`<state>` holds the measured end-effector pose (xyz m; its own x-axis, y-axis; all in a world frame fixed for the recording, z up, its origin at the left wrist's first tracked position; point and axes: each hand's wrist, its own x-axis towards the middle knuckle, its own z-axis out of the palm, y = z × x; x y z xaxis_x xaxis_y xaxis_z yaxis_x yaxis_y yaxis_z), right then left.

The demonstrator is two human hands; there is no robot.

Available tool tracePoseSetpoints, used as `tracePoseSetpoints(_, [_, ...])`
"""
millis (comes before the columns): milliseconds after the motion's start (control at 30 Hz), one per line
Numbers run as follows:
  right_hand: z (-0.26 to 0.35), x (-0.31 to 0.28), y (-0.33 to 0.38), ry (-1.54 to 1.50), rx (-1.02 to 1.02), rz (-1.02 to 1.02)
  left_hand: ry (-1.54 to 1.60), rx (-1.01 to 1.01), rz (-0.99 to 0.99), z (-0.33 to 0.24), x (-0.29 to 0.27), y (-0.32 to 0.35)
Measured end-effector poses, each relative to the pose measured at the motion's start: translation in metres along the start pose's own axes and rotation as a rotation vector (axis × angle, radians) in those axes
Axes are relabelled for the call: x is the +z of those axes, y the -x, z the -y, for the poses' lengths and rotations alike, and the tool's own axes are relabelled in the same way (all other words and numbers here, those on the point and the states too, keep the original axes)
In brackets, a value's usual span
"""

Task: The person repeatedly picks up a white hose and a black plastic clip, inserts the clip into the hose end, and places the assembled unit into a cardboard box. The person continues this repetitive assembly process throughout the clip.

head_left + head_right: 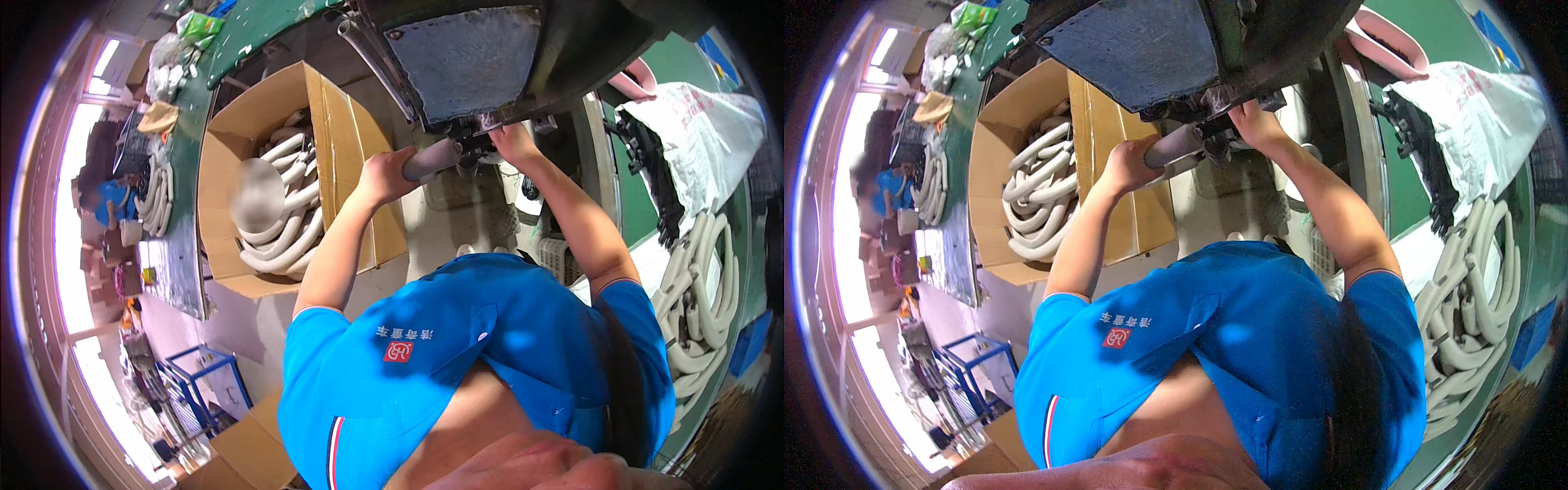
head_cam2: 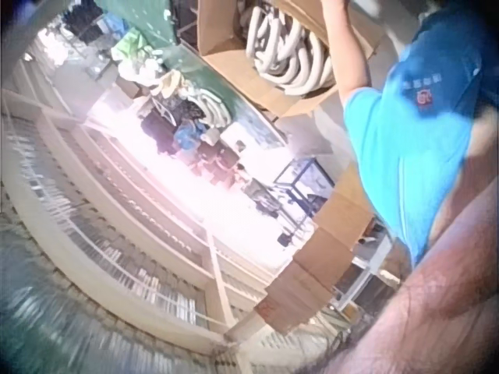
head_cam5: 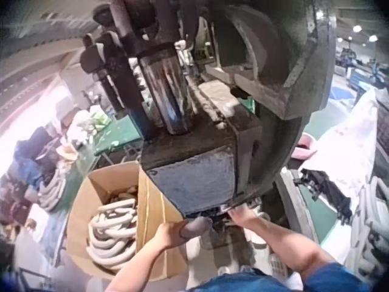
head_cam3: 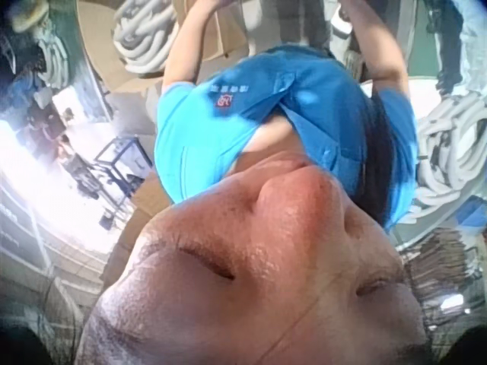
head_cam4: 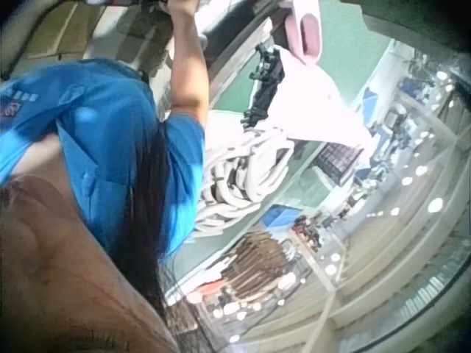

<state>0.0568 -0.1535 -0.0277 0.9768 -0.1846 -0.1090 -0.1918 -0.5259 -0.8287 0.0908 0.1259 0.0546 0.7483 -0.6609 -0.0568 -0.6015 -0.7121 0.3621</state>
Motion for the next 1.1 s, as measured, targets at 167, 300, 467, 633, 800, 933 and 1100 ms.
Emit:
tracePoseSetpoints(167, [0.039,-0.013,0.021,-0.044,-0.098,-0.168,-0.01,0.047,0.005,0.002,-0.003,-0.001])
tracePoseSetpoints(300, [0.026,-0.012,0.017,0.024,-0.053,-0.206,0.002,0.026,0.084,-0.002,-0.011,-0.01])
tracePoseSetpoints(467, [0.03,-0.013,0.018,-0.049,0.046,-0.125,-0.018,0.058,0.075,0.002,-0.011,-0.008])
tracePoseSetpoints(633, [0.034,-0.015,0.021,-0.079,0.069,-0.053,-0.006,0.048,0.057,0.001,-0.013,-0.003])
tracePoseSetpoints(800, [0.033,-0.01,0.018,-0.103,0.024,-0.118,0.024,0.074,0.018,0.003,-0.011,-0.003])
tracePoseSetpoints(933, [0.043,-0.013,0.019,-0.093,-0.004,-0.128,-0.003,0.035,0.044,-0.005,-0.023,-0.004])
tracePoseSetpoints(1100, [0.074,-0.038,0.064,0.177,-0.025,0.038,-0.066,0.144,0.048,-0.009,-0.031,0.021])
